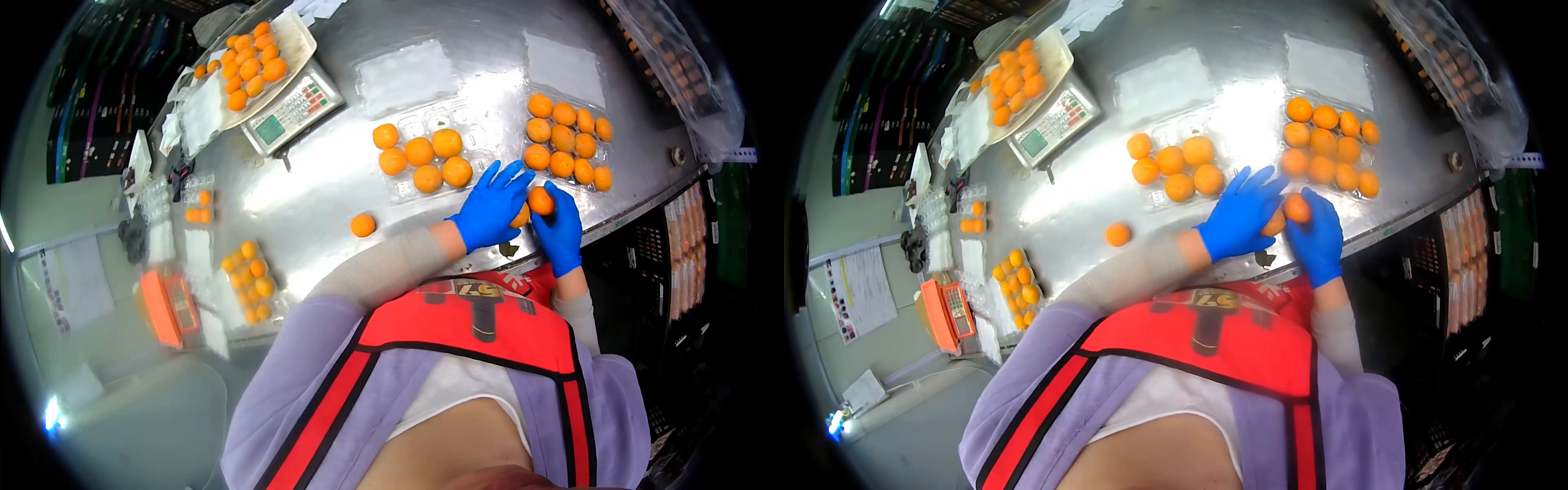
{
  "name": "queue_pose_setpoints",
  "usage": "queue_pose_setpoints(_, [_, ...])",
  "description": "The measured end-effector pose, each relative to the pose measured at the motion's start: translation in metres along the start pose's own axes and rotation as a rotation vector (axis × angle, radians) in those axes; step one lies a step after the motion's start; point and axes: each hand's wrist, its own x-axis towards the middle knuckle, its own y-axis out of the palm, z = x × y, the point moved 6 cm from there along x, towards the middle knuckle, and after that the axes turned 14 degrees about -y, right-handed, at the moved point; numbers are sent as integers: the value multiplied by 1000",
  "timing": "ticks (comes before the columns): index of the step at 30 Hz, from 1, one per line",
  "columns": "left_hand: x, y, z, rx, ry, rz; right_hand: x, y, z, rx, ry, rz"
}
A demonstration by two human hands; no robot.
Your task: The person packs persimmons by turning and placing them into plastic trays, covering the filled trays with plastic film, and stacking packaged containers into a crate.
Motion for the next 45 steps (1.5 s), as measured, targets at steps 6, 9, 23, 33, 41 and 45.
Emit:
queue_pose_setpoints(6, [-54,-87,50,-220,-222,-280,20,10,33,315,-47,-147])
queue_pose_setpoints(9, [-92,-100,98,-114,-408,-444,45,26,57,281,-142,-110])
queue_pose_setpoints(23, [-120,-66,153,-11,-580,-429,60,68,53,53,-288,16])
queue_pose_setpoints(33, [-129,-65,174,-261,-606,-465,53,22,47,55,-273,-120])
queue_pose_setpoints(41, [-110,-64,224,-1222,-1122,-411,23,-23,-14,-141,-144,-179])
queue_pose_setpoints(45, [-104,-39,249,-1341,-1197,-297,25,-23,-6,-161,-174,-192])
